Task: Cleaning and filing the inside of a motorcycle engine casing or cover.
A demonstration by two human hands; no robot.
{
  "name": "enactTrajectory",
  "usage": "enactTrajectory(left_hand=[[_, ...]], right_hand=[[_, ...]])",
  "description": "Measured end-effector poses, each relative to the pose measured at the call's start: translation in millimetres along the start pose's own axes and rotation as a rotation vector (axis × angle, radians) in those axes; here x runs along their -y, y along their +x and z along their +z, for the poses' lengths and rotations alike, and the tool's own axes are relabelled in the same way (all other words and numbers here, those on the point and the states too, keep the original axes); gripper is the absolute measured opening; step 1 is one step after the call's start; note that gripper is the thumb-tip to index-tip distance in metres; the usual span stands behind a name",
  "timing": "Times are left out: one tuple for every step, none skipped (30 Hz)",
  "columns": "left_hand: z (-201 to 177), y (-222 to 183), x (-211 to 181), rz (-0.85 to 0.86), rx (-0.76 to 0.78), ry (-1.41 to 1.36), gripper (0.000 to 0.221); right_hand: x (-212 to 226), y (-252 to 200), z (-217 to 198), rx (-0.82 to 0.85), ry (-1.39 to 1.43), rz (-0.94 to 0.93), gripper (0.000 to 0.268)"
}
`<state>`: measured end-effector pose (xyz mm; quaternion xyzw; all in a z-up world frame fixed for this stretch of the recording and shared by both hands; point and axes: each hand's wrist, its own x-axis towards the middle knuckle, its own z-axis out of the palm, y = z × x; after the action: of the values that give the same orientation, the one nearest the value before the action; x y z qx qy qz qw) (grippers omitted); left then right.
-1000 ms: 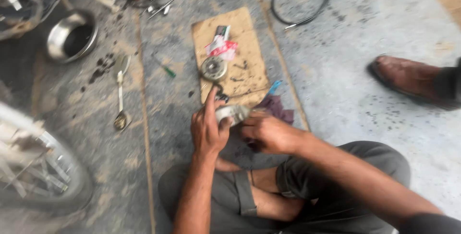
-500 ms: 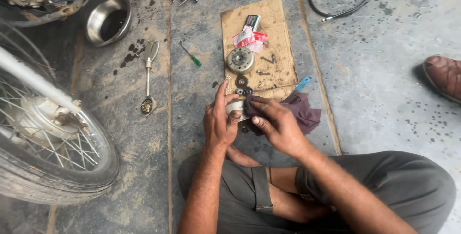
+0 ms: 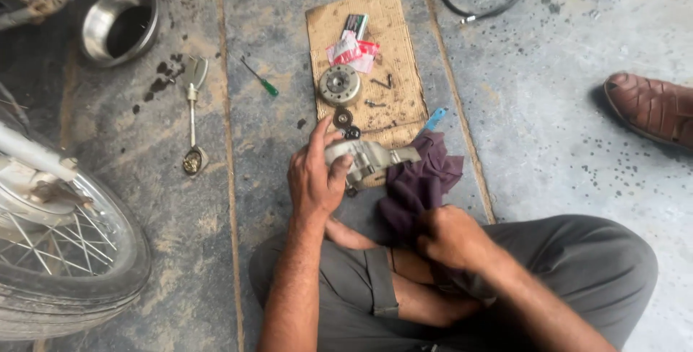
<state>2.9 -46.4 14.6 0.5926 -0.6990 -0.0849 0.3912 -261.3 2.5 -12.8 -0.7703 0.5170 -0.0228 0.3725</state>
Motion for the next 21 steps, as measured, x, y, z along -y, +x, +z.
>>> enactTrajectory(left_hand=[[3, -3, 2, -0.007, 0.009, -0.006, 0.091], [8, 2, 3, 0.022, 0.016, -0.004, 0.086], [11, 7, 3, 0.052, 0.023, -0.002, 0.082], [13, 4, -3, 0.052, 0.019, -0.003, 0.082], [13, 1, -11, 0.053, 0.037, -0.012, 0.075], [10, 8, -15, 0.068, 0.038, -0.009, 0.068], [8, 3, -30, 0.082, 0.017, 0.001, 0.068], [2, 7, -42, 0.071, 0.055, 0.002, 0.058], [-4, 10, -53, 0.059, 0.093, 0.003, 0.05], [-6, 6, -52, 0.083, 0.031, 0.033, 0.05], [-6, 2, -50, 0.134, 0.048, -0.015, 0.05], [-4, -7, -47, 0.18, 0.083, -0.069, 0.05], [-11, -3, -45, 0.199, 0.038, -0.047, 0.05], [-15, -4, -45, 0.192, 0.059, -0.055, 0.051], [-17, -4, -43, 0.186, 0.079, -0.062, 0.051], [-18, -5, -40, 0.192, 0.061, -0.055, 0.051], [-17, -5, -37, 0.17, 0.087, -0.072, 0.053], [-16, -7, -35, 0.151, 0.121, -0.097, 0.056], [-19, -6, -36, 0.159, 0.112, -0.096, 0.056], [-23, -5, -38, 0.145, 0.133, -0.105, 0.057], [-26, -4, -40, 0.132, 0.153, -0.114, 0.058]], right_hand=[[-18, 10, 10, 0.008, 0.002, 0.01, 0.021], [-36, 25, 13, -0.023, -0.003, 0.056, 0.019], [-55, 40, 16, -0.053, -0.007, 0.102, 0.019], [-81, 63, 18, -0.055, -0.011, 0.1, 0.019], [-107, 86, 20, -0.325, 0.042, 0.167, 0.023], [-129, 122, 13, -0.61, 0.099, 0.213, 0.034], [-150, 137, 19, -0.627, 0.098, 0.191, 0.034], [-164, 168, 16, -0.644, 0.068, 0.351, 0.048], [-175, 201, 10, -0.66, 0.042, 0.512, 0.063], [-192, 220, 24, -0.697, 0.042, 0.447, 0.063], [-206, 244, 35, -0.609, 0.045, 0.511, 0.062], [-221, 260, 48, -0.512, 0.044, 0.592, 0.067], [-200, 263, 36, -0.541, 0.04, 0.546, 0.067], [-184, 260, 31, -0.507, 0.067, 0.604, 0.064], [-171, 257, 26, -0.473, 0.094, 0.661, 0.062], [-178, 265, 31, -0.483, 0.091, 0.644, 0.062], [-186, 274, 36, -0.475, 0.117, 0.675, 0.061], [-197, 277, 43, -0.468, 0.146, 0.718, 0.06], [-200, 278, 42, -0.479, 0.145, 0.711, 0.06], [-202, 281, 42, -0.529, 0.202, 0.701, 0.055], [-203, 283, 41, -0.579, 0.259, 0.69, 0.051]])
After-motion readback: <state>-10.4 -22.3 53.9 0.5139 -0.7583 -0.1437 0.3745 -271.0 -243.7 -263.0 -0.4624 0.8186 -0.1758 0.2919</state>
